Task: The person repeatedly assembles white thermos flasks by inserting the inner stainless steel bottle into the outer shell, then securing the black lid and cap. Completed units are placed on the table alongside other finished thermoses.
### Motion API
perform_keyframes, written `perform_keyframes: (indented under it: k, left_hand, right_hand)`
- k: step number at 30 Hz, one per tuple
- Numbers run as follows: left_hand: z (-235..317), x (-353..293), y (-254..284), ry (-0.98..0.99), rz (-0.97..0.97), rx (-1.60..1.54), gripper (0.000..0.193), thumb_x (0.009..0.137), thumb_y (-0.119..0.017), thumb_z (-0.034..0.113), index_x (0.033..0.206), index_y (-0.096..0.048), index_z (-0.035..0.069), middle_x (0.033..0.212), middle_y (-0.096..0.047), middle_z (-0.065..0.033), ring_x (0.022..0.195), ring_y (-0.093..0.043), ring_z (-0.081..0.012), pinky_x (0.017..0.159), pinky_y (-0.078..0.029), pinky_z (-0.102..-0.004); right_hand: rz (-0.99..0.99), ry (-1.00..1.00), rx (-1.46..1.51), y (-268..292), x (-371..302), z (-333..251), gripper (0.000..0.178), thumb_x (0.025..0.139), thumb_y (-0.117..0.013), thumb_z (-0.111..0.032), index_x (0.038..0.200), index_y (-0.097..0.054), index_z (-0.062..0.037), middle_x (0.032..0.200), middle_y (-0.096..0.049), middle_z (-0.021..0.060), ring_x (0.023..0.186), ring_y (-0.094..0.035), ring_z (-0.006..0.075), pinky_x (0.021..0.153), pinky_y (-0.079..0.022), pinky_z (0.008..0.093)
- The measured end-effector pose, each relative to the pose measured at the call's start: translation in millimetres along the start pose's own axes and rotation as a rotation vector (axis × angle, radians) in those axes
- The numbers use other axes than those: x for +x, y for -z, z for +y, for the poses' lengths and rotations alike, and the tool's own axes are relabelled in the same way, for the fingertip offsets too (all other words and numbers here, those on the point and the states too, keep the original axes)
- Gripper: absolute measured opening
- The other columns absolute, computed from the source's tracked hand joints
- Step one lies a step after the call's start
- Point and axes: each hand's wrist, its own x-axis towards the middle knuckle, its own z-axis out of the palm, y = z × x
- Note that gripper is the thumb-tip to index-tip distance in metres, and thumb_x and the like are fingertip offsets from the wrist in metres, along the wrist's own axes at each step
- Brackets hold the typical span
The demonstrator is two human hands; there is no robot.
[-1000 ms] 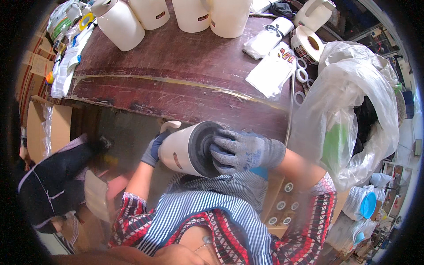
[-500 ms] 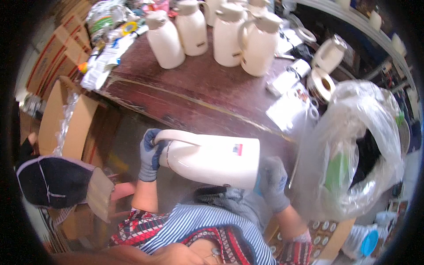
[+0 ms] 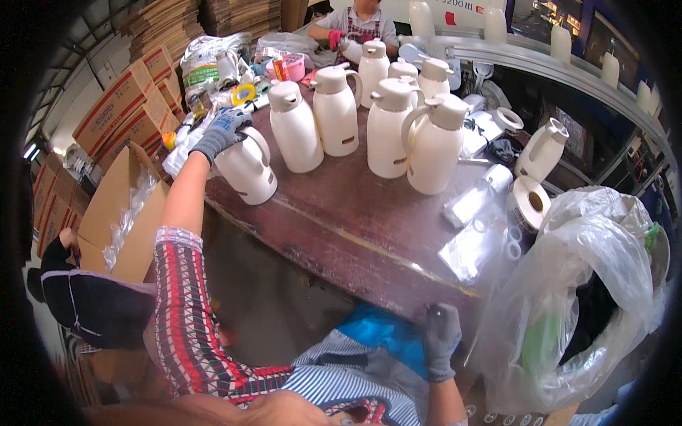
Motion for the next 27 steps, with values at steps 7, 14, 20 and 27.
perform_keyframes:
  k: [7, 14, 20, 27]
  left_hand:
    - [32.2, 128.9, 29.7, 0.251, 0.109, -0.34, 0.101, 0.072, -0.077, 0.068, 0.153, -0.046, 0.017, 0.152, -0.048, -0.0243, 0.144, -0.042, -0.0413, 0.119, -0.037, -0.0479]
    - [43.1, 199.3, -91.9, 0.196, 0.368, -0.293, 0.101, 0.085, -0.053, 0.078, 0.16, -0.036, 0.013, 0.16, -0.04, -0.0242, 0.15, -0.035, -0.0411, 0.123, -0.03, -0.0509]
    - [145.5, -14.1, -60.0, 0.167, 0.474, -1.277, 0.088, 0.092, -0.052, 0.063, 0.157, -0.039, 0.006, 0.159, -0.042, -0.0215, 0.146, -0.04, -0.0387, 0.122, -0.033, -0.0532]
    - [303.2, -243.0, -98.7, 0.618, -0.115, -2.177, 0.076, 0.097, -0.053, 0.045, 0.157, -0.037, 0.002, 0.16, -0.042, -0.0176, 0.144, -0.044, -0.0353, 0.121, -0.034, -0.0541]
  right_hand:
    - [0.165, -0.174, 0.074, 12.3, -9.8, -0.4, 0.016, 0.091, -0.066, 0.005, 0.105, -0.066, -0.0017, 0.1, -0.064, 0.0088, 0.091, -0.063, 0.0154, 0.08, -0.053, 0.0292]
    - [0.038, 0.322, -0.669, 28.7, 14.8, -6.6, 0.038, 0.074, -0.079, -0.011, 0.111, -0.07, -0.0098, 0.111, -0.068, 0.0101, 0.097, -0.066, 0.0316, 0.084, -0.056, 0.044]
    - [0.063, 0.343, -0.958, 27.2, 2.8, 52.7, 0.045, 0.083, -0.064, -0.022, 0.124, -0.061, -0.0041, 0.127, -0.06, 0.0177, 0.111, -0.061, 0.0323, 0.098, -0.052, 0.0467]
    - [0.298, -0.051, -0.725, 117.8, -200.4, 18.6, 0.038, 0.084, -0.073, -0.019, 0.122, -0.069, -0.014, 0.109, -0.071, 0.0111, 0.093, -0.07, 0.0282, 0.081, -0.058, 0.0421]
